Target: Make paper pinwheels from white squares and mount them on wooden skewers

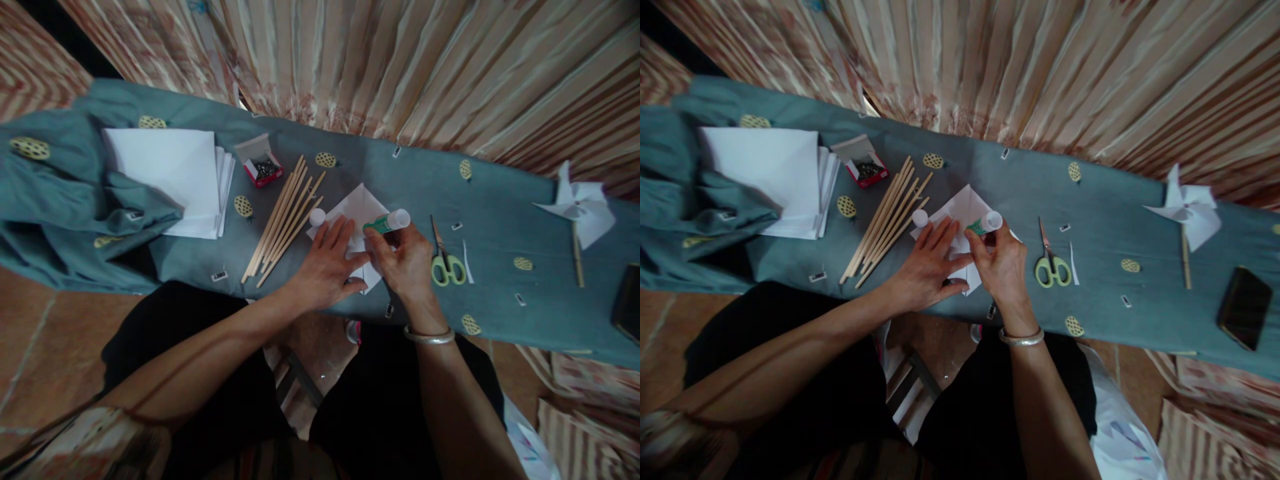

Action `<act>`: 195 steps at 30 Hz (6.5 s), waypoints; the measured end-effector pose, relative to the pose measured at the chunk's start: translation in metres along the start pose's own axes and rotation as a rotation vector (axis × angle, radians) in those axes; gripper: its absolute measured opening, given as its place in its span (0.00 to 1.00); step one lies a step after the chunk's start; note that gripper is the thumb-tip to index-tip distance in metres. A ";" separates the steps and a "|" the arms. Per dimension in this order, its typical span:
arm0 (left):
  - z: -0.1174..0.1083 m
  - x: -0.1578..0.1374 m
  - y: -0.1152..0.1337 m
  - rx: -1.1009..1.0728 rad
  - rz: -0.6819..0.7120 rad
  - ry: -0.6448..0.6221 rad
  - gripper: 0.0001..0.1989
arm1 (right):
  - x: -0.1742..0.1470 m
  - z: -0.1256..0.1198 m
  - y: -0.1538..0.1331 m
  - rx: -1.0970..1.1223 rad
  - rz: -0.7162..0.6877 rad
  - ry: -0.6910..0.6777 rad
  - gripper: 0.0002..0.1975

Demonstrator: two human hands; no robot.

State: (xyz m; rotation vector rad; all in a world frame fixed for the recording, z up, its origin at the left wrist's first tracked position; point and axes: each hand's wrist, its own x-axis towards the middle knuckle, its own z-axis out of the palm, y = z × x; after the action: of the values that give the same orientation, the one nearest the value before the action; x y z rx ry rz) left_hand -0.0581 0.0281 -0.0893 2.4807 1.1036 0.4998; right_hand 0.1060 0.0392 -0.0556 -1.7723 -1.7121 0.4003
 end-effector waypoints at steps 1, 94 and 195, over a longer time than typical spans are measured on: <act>0.000 0.000 0.000 0.002 -0.001 -0.001 0.27 | 0.000 0.000 0.000 0.000 -0.001 0.001 0.16; -0.063 0.002 0.007 -1.025 -0.364 0.325 0.16 | -0.025 -0.020 -0.019 1.434 0.572 -0.180 0.14; -0.015 -0.029 0.013 -0.179 0.071 0.109 0.11 | -0.057 0.003 0.020 0.180 -0.099 -0.041 0.07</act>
State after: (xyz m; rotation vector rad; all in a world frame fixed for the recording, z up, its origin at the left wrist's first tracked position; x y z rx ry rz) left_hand -0.0754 0.0007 -0.0750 2.3667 0.9671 0.7296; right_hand 0.1133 -0.0142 -0.0824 -1.5547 -1.7266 0.5326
